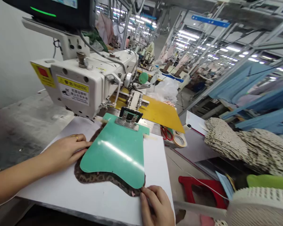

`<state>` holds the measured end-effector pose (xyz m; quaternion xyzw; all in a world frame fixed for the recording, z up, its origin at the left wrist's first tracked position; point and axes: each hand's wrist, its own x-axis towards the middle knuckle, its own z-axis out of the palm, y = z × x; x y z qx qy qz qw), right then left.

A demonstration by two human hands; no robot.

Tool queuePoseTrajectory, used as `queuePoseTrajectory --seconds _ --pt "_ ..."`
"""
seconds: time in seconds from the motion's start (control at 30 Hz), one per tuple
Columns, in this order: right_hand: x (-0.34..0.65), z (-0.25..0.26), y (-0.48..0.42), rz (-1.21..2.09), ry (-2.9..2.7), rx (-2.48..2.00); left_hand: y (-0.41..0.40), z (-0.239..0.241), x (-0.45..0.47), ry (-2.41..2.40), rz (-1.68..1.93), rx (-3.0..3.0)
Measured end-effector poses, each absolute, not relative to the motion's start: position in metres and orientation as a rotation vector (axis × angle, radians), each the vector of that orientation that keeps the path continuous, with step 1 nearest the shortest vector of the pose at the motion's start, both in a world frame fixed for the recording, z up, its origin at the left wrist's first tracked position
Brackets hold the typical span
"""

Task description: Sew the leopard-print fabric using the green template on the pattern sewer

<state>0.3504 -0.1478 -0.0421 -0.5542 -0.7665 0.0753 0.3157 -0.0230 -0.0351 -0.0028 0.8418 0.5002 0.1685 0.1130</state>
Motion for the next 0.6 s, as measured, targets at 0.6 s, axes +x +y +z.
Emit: queuePoseTrajectory --seconds 0.6 --pt "0.343 -0.035 -0.151 0.275 -1.949 -1.527 -0.035 -0.025 -0.035 1.540 0.444 2.580"
